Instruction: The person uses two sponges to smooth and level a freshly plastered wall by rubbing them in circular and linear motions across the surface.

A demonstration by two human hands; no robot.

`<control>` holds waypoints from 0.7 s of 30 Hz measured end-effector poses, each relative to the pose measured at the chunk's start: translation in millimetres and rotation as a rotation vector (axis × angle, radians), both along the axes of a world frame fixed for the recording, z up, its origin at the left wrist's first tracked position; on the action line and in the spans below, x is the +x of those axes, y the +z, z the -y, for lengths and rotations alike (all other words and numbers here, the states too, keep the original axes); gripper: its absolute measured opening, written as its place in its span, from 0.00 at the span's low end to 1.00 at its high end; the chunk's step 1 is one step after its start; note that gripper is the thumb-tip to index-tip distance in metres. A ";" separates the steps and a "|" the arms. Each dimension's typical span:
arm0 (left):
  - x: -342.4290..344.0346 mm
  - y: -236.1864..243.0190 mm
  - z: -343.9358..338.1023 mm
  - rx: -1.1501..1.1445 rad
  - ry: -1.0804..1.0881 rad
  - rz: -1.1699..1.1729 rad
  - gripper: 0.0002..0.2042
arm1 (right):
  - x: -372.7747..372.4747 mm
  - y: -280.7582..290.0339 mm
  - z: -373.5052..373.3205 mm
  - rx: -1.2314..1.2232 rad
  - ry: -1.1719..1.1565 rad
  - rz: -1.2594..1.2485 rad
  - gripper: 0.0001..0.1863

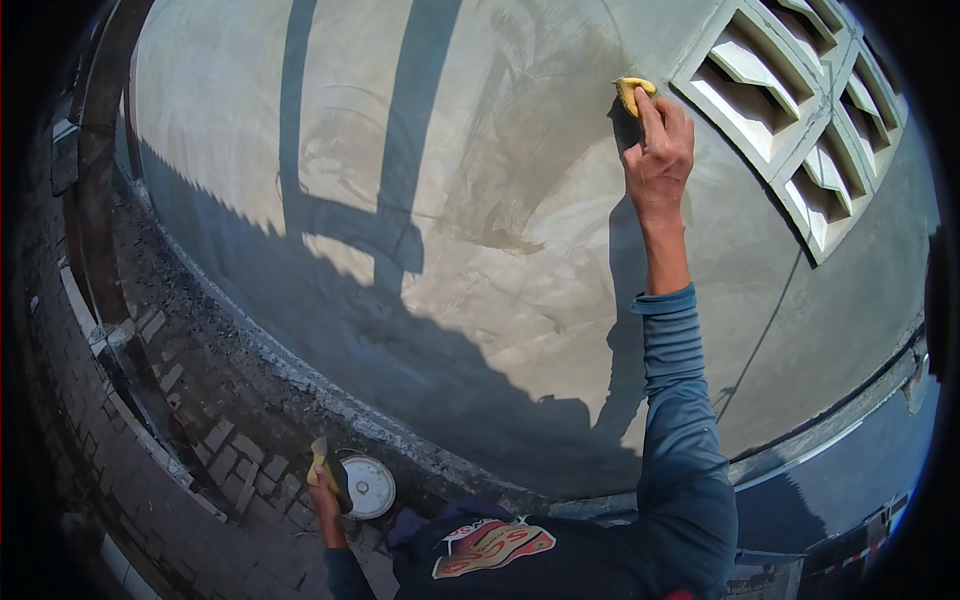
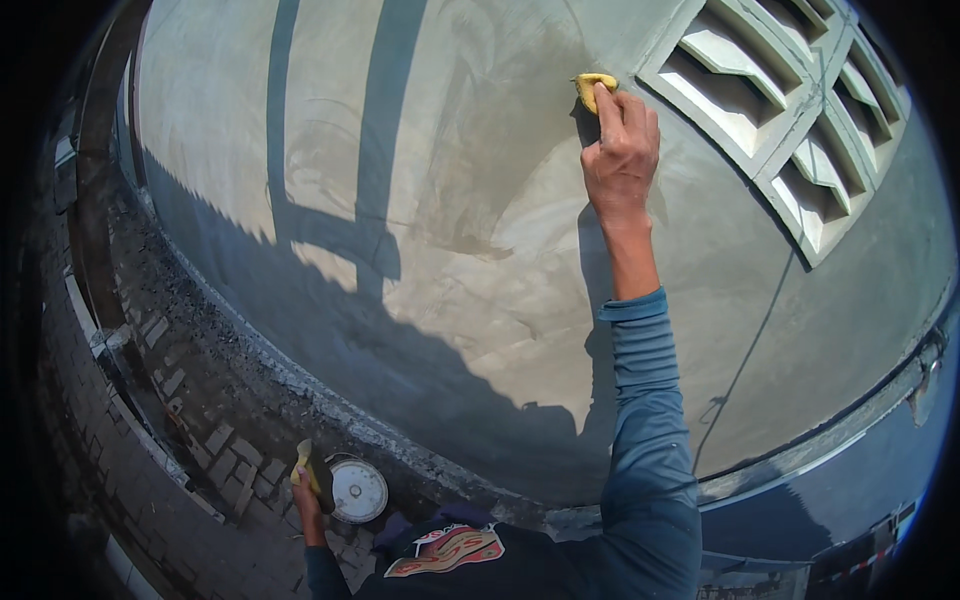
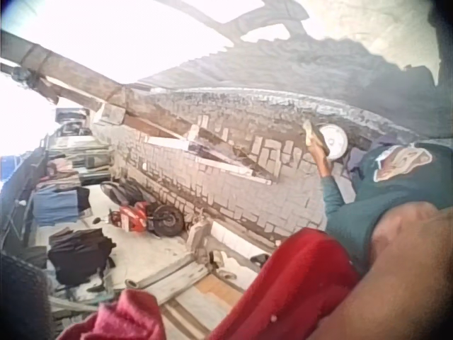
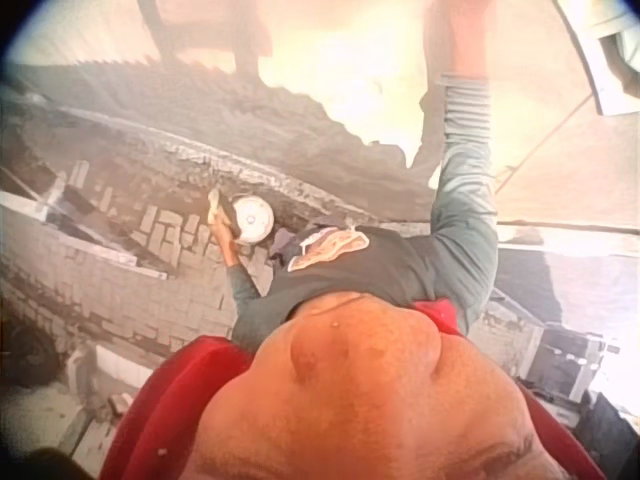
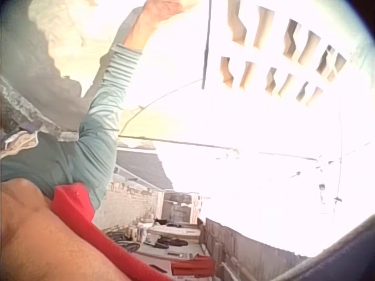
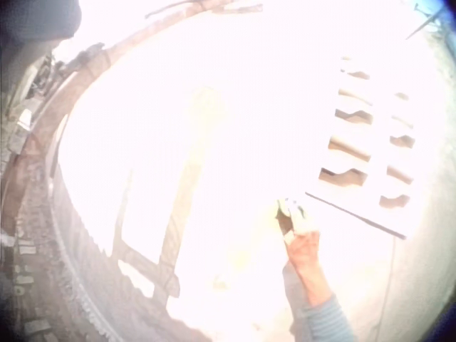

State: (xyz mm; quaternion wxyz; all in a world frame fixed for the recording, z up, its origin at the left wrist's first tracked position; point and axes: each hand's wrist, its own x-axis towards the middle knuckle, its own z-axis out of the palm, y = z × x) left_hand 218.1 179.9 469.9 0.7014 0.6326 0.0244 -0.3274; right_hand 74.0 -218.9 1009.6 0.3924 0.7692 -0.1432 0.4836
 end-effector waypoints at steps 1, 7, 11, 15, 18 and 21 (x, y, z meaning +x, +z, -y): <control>2.6 1.5 7.7 -0.045 -0.035 0.060 0.29 | 5.3 6.2 3.9 -0.038 -0.001 0.014 0.30; 6.8 31.9 67.6 -0.148 -0.214 0.142 0.29 | 25.6 -191.6 -29.2 0.274 0.002 -0.589 0.17; 2.3 39.4 28.2 -0.430 -0.119 -0.004 0.28 | -48.4 -192.2 -41.6 0.628 -0.007 -0.526 0.33; 6.0 23.2 -3.4 -0.401 -0.091 -0.130 0.27 | -110.7 -48.6 -31.4 0.067 -0.067 0.225 0.34; 8.1 19.2 31.1 -0.199 -0.106 -0.071 0.28 | -84.2 -28.7 -18.8 -0.054 -0.111 0.375 0.33; -0.2 40.4 96.5 -0.364 -0.170 0.000 0.29 | -20.8 -138.2 -12.5 0.070 -0.049 -0.019 0.29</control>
